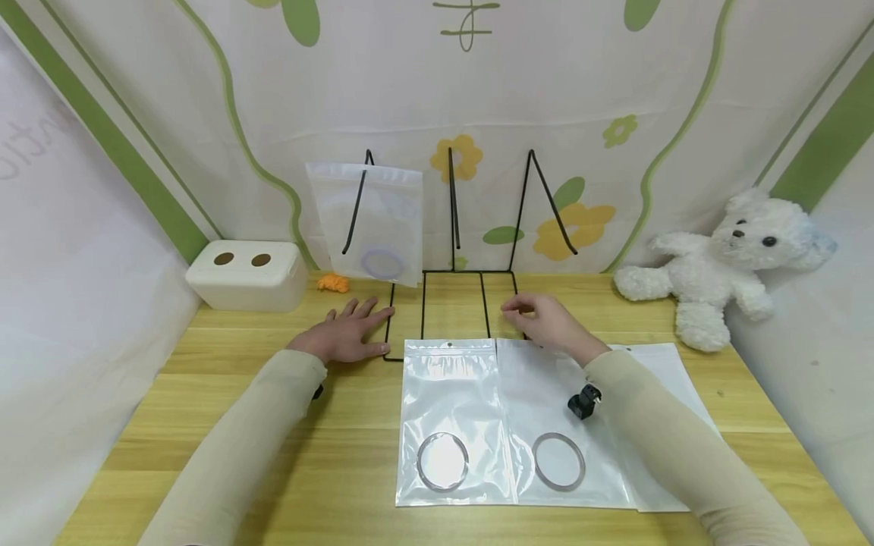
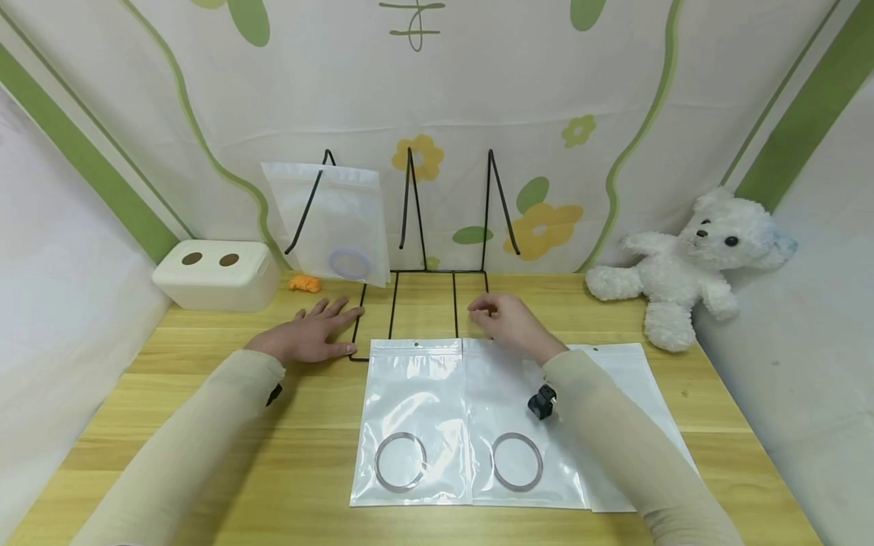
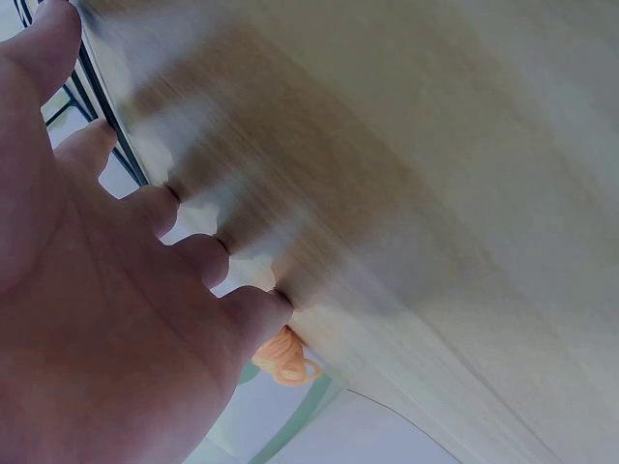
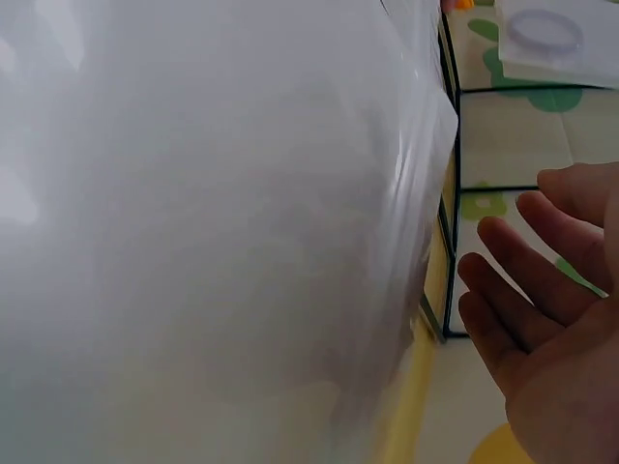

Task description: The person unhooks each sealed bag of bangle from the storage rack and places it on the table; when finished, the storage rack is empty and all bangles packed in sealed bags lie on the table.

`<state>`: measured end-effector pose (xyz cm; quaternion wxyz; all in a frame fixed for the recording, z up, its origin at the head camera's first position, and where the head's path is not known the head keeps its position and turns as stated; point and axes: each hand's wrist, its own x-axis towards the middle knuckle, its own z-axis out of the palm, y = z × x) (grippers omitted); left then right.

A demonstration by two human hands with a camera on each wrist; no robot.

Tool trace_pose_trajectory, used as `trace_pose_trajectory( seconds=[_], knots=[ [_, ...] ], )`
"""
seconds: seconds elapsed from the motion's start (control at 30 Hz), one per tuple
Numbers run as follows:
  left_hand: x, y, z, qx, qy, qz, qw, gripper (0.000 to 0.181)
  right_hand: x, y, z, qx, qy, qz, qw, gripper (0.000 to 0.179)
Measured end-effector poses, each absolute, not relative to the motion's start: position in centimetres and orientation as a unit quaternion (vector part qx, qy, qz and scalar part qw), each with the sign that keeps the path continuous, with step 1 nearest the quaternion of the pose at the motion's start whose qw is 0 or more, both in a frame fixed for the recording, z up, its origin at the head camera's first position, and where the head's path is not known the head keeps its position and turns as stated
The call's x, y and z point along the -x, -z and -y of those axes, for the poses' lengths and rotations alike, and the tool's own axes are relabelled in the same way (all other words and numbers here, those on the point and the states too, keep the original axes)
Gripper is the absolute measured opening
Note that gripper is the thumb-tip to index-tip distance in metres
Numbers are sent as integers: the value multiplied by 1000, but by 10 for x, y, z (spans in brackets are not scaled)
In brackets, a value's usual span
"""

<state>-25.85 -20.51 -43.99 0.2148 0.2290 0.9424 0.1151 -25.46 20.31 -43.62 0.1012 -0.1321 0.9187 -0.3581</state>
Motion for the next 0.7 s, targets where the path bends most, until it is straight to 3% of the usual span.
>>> trace_pose_trajectory(
  seconds=[0.27, 0.7],
  knots=[
    [258, 439, 205, -227, -116, -942, 217, 80, 277, 442, -232, 164, 290, -936, 115, 56],
    [259, 439, 206, -230, -117, -941, 218, 80, 295, 454, -244, 188, 238, -936, 176, 68]
  ],
)
